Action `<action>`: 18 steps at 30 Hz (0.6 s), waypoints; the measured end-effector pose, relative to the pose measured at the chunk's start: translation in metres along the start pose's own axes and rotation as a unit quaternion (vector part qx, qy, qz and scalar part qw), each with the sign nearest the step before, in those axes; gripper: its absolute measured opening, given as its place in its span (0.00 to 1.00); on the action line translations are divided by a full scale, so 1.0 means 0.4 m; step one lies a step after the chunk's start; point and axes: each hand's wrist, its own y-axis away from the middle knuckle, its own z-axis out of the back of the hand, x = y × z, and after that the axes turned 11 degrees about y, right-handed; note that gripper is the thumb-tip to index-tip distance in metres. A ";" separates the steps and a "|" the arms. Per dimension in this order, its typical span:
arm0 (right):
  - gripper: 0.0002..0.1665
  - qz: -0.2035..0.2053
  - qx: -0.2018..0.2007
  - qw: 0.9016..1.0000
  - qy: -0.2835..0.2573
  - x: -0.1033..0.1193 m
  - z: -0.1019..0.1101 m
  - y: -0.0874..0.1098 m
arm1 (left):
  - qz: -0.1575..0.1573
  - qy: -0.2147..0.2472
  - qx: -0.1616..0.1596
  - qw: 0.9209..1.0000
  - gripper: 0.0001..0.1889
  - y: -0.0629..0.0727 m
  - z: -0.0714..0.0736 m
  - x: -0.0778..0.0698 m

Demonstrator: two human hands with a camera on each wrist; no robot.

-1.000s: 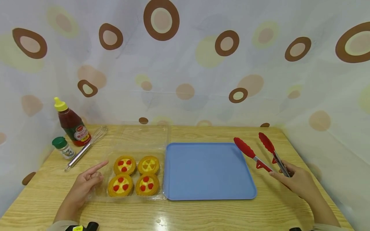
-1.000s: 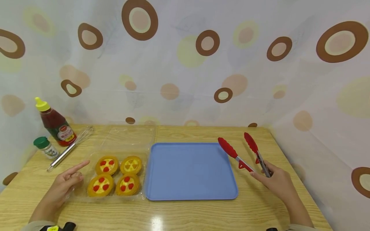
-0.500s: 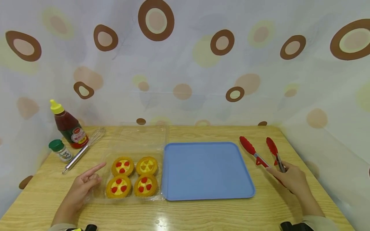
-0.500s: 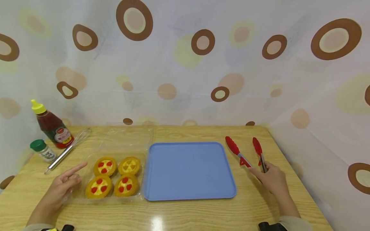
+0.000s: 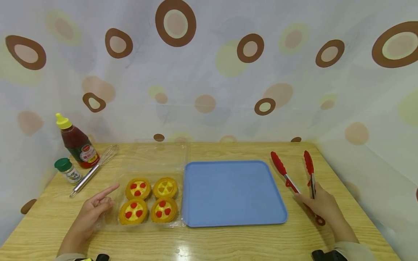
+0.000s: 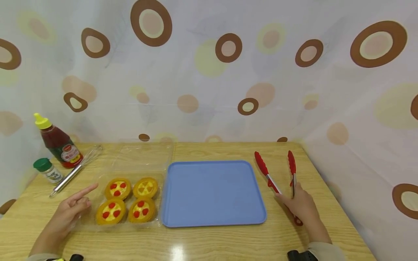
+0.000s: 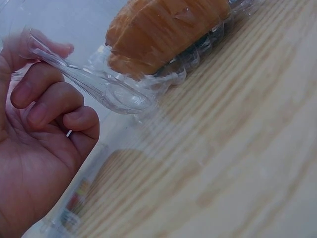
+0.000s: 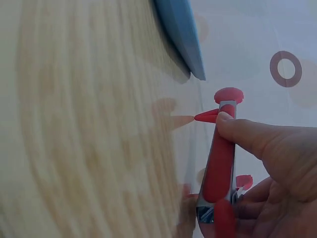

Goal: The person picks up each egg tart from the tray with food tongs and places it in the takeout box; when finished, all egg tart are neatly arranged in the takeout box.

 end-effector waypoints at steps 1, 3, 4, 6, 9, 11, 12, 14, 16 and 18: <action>0.57 -0.001 0.003 1.000 0.002 -0.001 0.000 0.001 | 0.000 0.002 0.001 1.000 0.28 -0.001 -0.001 0.000; 0.62 -0.003 0.009 1.000 0.004 -0.003 0.000 0.002 | -0.002 0.003 0.004 1.000 0.28 -0.003 -0.002 0.001; 0.62 -0.005 0.011 1.000 0.003 -0.003 0.000 0.002 | -0.003 0.006 0.006 1.000 0.28 -0.003 -0.002 0.001; 0.62 -0.008 0.015 1.000 0.000 -0.002 0.001 0.002 | -0.005 0.009 0.008 1.000 0.29 -0.005 -0.002 0.001; 0.60 -0.006 0.010 1.000 0.002 0.001 0.002 0.002 | 0.000 0.009 0.008 1.000 0.28 -0.008 -0.002 -0.001; 0.60 -0.005 0.009 1.000 0.001 0.003 0.003 0.002 | 0.006 0.009 0.006 1.000 0.27 -0.010 -0.002 -0.003; 0.60 -0.004 0.009 1.000 0.003 0.005 0.003 0.002 | 0.008 0.007 0.005 1.000 0.27 -0.010 -0.002 -0.005; 0.61 -0.009 0.010 1.000 0.006 0.007 0.004 0.003 | 0.016 0.004 0.006 1.000 0.26 -0.007 0.000 -0.008; 0.59 -0.021 0.004 1.000 0.008 0.011 0.004 0.007 | 0.026 -0.001 0.012 1.000 0.26 -0.002 0.002 -0.012; 0.62 -0.033 -0.009 0.999 0.017 0.019 0.004 0.013 | 0.042 -0.016 0.017 0.999 0.25 0.003 0.006 -0.017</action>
